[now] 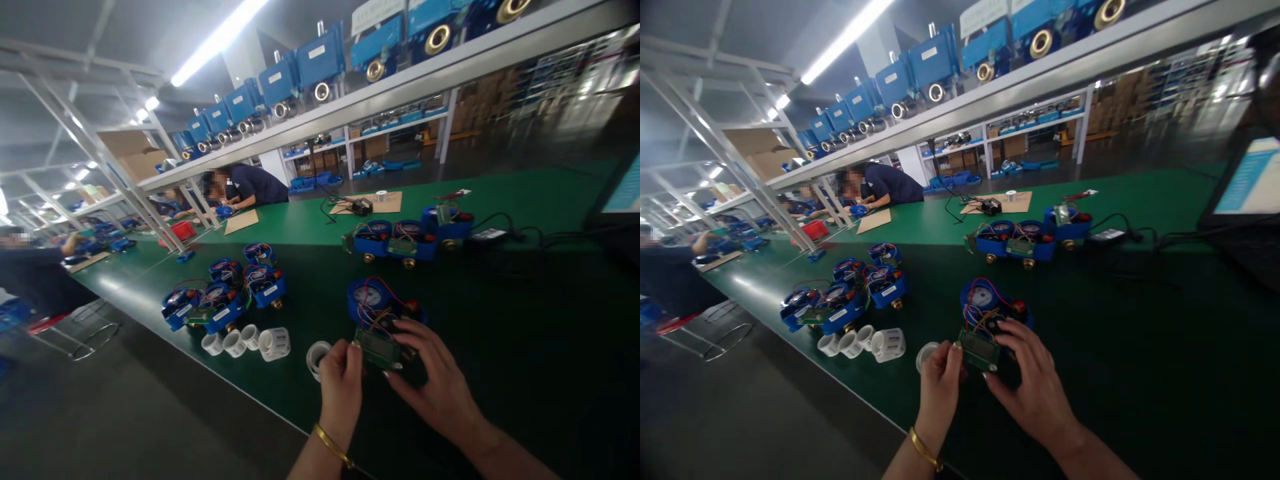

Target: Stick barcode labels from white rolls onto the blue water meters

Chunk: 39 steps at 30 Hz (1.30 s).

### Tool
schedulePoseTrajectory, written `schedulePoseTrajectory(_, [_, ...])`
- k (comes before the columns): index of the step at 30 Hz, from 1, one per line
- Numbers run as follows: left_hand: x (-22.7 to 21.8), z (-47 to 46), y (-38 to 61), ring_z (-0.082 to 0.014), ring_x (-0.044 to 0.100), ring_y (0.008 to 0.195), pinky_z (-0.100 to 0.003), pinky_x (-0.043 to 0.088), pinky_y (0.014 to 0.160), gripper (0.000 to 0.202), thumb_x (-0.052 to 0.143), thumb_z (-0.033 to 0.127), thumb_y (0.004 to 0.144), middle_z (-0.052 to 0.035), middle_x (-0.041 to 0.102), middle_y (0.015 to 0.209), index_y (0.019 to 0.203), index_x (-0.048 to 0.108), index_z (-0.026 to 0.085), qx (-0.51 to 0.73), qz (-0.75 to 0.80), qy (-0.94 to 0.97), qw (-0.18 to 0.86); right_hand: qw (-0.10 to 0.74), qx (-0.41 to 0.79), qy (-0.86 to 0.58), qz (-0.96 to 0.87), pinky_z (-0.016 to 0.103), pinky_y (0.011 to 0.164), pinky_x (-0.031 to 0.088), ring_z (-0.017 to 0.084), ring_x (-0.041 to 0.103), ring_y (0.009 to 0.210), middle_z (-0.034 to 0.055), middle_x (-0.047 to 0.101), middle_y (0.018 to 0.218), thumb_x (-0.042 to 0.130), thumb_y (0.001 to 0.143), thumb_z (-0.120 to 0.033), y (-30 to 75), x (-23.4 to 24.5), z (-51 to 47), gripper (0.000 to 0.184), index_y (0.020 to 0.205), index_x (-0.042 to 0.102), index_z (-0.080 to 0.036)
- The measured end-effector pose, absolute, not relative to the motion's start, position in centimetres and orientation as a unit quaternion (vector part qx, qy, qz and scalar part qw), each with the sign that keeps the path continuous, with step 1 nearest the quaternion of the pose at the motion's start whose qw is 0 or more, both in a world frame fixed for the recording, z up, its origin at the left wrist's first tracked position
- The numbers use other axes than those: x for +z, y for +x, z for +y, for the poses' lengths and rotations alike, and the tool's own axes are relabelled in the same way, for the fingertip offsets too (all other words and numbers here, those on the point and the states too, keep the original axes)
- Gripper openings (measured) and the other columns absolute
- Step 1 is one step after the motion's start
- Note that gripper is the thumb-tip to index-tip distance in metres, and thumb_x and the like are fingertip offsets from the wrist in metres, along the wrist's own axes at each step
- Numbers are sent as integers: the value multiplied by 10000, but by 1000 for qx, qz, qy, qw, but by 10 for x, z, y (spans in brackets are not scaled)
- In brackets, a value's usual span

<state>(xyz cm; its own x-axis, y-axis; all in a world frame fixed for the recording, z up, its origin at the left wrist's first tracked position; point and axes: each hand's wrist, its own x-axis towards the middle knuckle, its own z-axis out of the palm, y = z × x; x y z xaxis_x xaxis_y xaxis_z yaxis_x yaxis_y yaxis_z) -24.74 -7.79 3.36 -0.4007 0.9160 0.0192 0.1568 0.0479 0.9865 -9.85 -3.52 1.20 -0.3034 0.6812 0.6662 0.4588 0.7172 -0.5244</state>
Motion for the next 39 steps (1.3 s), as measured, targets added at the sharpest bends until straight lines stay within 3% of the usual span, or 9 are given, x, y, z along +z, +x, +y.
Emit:
schedulePoseTrajectory(13, [42, -75, -248, -75, 408, 456, -182, 312, 444, 377, 452, 480, 776, 40, 440, 485, 557, 443, 173, 526, 654, 446, 311, 475, 131, -361, -792, 494, 885, 420, 320, 418, 1147, 119, 474, 1194, 545, 767, -285, -99, 19, -36, 335, 1077, 465, -188])
schedulePoseTrajectory(39, [39, -76, -247, -72, 396, 447, -180, 315, 432, 427, 472, 546, 757, 45, 429, 481, 552, 444, 173, 541, 643, 434, 324, 462, 128, -366, -797, 500, 890, 405, 307, 405, 1151, 106, 455, 1207, 544, 772, -287, -98, 17, -36, 343, 1090, 444, -204])
